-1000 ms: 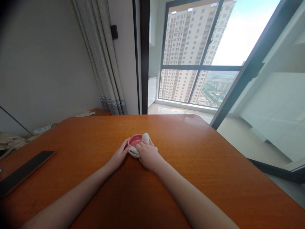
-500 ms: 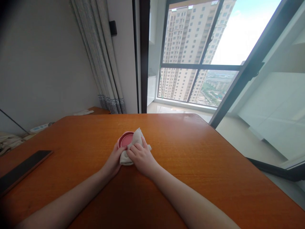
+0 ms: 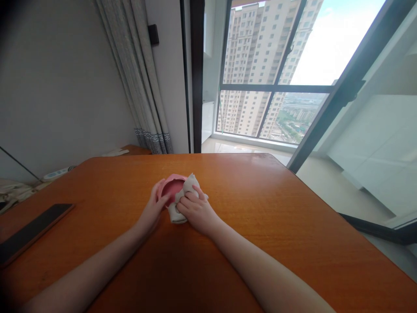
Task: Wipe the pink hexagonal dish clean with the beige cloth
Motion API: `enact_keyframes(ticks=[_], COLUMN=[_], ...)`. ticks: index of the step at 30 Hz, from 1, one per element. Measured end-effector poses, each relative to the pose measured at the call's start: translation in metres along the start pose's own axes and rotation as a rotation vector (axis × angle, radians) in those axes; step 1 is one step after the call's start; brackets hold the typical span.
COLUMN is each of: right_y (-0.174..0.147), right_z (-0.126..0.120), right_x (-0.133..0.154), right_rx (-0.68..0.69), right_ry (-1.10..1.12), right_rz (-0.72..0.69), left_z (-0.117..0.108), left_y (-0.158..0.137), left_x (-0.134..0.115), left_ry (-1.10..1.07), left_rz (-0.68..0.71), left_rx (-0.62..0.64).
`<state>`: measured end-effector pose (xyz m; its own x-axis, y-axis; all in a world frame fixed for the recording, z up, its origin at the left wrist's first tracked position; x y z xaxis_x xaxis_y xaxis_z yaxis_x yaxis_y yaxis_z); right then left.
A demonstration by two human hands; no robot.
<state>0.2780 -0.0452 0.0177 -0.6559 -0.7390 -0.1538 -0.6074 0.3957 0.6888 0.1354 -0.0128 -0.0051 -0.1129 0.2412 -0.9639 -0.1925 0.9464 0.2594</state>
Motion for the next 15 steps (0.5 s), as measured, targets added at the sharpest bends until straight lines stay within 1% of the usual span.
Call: enact_keyframes(ticks=[2, 4, 7, 10, 12, 13, 15], right_y=[0.002, 0.004, 0.006, 0.008, 0.008, 0.007, 0.005], right_z=[-0.006, -0.01, -0.011, -0.01, -0.008, -0.006, -0.003], right_x=[0.004, 0.007, 0.006, -0.005, -0.013, -0.015, -0.016], right_rx=[-0.048, -0.07, -0.03, 0.032, 0.063, 0.072, 0.071], right_ry=[-0.021, -0.012, 0.02, 0.017, 0.015, 0.019, 0.029], right_rz=[0.006, 0.002, -0.028, -0.073, -0.095, -0.102, -0.099], left_z=[0.004, 0.004, -0.001, -0.004, -0.003, -0.001, 0.001], left_y=[-0.008, -0.012, -0.006, 0.004, 0.006, 0.004, -0.002], left_x=[-0.004, -0.01, -0.017, -0.016, -0.014, -0.013, -0.011], left_ry=[-0.077, -0.082, -0.027, 0.014, 0.037, 0.043, 0.042], left_rz=[0.014, 0.036, 0.057, 0.03, 0.015, 0.015, 0.035], left_rx=[-0.02, -0.046, -0.066, 0.006, 0.046, 0.042, -0.006])
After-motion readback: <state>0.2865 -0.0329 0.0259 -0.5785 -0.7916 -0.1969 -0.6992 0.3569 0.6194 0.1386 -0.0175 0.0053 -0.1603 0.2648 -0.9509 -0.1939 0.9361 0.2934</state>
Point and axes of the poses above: each hand's wrist, its own y-axis towards the middle knuckle, its own z-axis out of the palm, x = y × z, the point moved 5 cm from there along y, towards the middle knuckle, and after that the axes turned 9 degrees about -x, right-handed, at the moved point
